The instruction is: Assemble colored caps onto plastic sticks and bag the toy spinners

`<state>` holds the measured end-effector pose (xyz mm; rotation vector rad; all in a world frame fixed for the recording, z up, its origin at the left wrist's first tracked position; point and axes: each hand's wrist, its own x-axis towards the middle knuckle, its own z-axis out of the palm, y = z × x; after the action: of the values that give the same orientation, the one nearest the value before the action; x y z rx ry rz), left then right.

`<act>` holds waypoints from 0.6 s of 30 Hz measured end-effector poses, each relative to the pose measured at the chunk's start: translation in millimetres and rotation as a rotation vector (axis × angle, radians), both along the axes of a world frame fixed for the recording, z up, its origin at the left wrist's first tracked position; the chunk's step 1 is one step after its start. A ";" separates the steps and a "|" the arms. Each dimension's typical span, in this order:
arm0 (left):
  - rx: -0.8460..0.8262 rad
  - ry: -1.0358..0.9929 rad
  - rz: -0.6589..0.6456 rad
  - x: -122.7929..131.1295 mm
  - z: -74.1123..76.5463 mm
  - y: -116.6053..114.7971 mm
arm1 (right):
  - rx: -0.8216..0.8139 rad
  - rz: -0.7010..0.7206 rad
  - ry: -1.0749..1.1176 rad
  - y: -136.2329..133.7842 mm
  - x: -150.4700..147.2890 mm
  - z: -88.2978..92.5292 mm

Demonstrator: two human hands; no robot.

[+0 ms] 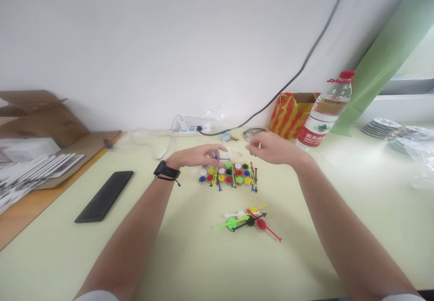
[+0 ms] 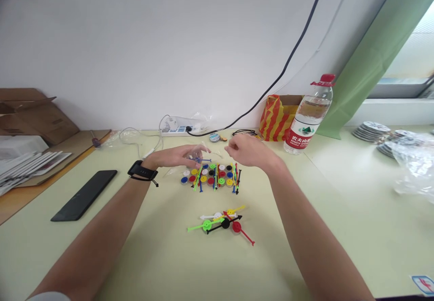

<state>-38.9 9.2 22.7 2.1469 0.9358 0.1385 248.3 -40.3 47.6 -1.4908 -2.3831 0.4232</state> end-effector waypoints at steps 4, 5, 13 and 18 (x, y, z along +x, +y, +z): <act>-0.019 -0.019 0.041 -7.5 -2.5 4.3 | -0.315 0.240 -0.184 -16.2 -8.5 1.4; -0.026 -0.018 0.047 -8.6 -2.7 4.7 | -0.392 0.315 -0.214 -19.3 -14.4 -0.5; -0.083 -0.089 0.017 -5.3 -0.2 0.8 | -0.586 0.604 -0.360 -36.2 -85.8 -31.6; -0.205 -0.307 -0.024 -2.1 -6.0 1.1 | -0.576 0.716 -0.181 -34.4 -91.3 -40.3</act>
<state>-41.0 10.3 16.7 1.8812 0.7128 0.3353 157.0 -74.6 7.3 -0.7951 -3.0661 1.2646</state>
